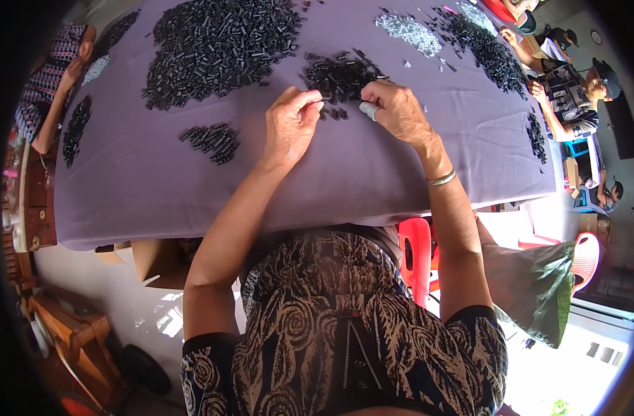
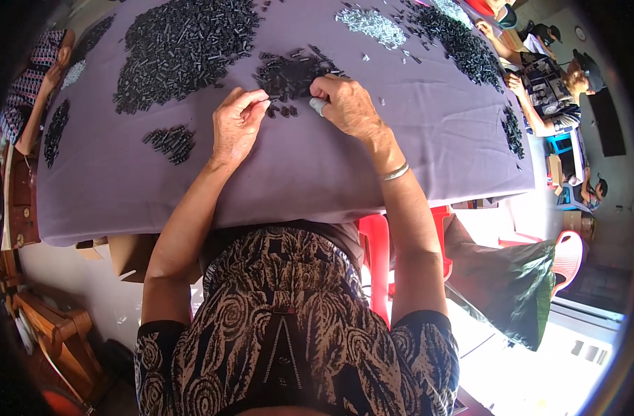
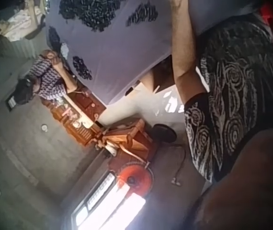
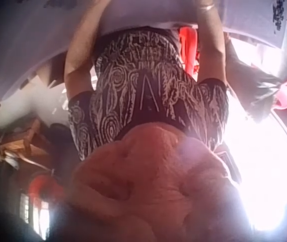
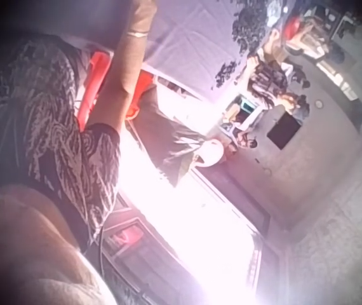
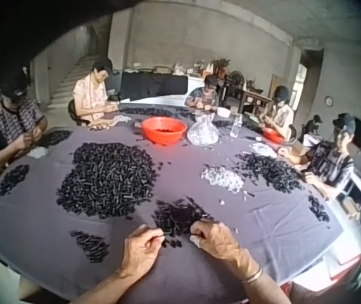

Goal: Sorting small black plastic parts from a table and placing them into a small clear plastic bag.

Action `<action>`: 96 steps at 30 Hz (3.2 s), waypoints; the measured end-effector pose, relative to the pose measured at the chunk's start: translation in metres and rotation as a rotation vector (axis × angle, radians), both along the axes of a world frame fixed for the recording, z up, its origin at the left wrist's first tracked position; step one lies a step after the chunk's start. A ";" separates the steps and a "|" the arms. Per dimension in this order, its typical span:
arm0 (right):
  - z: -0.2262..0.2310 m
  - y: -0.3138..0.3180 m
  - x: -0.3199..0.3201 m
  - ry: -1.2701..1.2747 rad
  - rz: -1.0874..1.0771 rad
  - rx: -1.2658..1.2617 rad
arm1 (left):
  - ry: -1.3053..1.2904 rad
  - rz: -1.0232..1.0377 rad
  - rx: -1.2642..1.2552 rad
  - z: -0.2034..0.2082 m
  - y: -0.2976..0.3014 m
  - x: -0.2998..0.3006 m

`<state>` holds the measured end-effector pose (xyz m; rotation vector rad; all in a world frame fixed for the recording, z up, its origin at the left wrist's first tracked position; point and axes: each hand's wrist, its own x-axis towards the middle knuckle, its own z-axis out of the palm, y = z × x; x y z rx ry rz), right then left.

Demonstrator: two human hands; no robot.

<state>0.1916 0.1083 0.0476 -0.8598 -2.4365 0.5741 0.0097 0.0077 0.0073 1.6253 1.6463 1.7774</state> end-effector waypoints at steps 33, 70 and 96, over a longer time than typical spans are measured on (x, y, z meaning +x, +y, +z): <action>-0.004 -0.012 0.041 0.634 -0.200 -0.604 | -0.120 -0.222 -0.019 0.000 -0.003 0.008; -0.002 0.010 0.028 0.451 0.000 -0.835 | -0.694 -0.503 -0.068 -0.002 0.001 0.006; -0.025 -0.029 -0.038 0.860 0.082 -0.935 | -0.539 -0.304 -0.157 -0.004 -0.001 0.011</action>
